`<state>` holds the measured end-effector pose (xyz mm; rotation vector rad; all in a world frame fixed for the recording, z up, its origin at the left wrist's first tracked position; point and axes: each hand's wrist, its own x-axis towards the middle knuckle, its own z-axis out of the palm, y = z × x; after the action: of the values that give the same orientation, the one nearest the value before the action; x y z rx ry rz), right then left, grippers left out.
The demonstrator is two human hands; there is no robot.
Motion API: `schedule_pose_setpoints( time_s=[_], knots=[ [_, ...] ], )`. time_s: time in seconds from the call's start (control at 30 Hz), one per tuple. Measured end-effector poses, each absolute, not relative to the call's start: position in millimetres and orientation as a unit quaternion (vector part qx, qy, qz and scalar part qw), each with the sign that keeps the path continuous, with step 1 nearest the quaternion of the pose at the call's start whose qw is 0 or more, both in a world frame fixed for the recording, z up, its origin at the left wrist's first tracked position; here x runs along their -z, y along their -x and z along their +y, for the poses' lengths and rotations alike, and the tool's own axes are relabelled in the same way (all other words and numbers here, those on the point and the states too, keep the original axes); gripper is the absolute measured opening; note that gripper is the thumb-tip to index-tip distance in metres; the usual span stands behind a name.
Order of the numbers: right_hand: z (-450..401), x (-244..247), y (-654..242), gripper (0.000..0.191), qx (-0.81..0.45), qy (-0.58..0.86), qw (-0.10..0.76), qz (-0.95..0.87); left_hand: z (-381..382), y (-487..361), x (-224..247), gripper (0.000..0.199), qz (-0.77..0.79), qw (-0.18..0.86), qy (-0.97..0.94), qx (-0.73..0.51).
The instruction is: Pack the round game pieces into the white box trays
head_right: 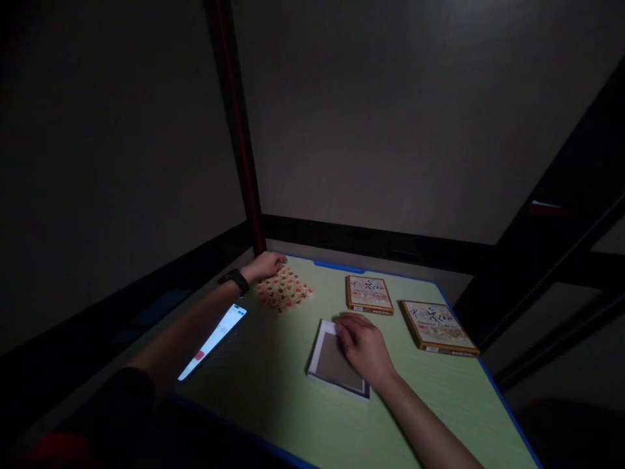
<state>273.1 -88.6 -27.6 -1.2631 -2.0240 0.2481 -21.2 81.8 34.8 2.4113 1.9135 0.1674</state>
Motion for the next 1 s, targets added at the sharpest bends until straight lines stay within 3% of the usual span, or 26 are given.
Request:
schedule_pose_setpoints(
  time_s=[0.43, 0.77, 1.0],
  knots=[
    [-91, 28, -272, 0.027, -0.126, 0.482, 0.377, -0.781, 118, 7, -27, 0.04, 0.62, 0.037, -0.783, 0.034],
    [-90, 26, -272, 0.028, -0.116, 0.49, 0.374, -0.779, 100, 0, -43, 0.025, 0.601, -0.006, -0.799, 0.018],
    [-90, 28, -272, 0.028, -0.118, 0.488, 0.38, -0.777, 72, -22, -59, 0.025, 0.505, 0.001, -0.862, 0.03]
  ],
)
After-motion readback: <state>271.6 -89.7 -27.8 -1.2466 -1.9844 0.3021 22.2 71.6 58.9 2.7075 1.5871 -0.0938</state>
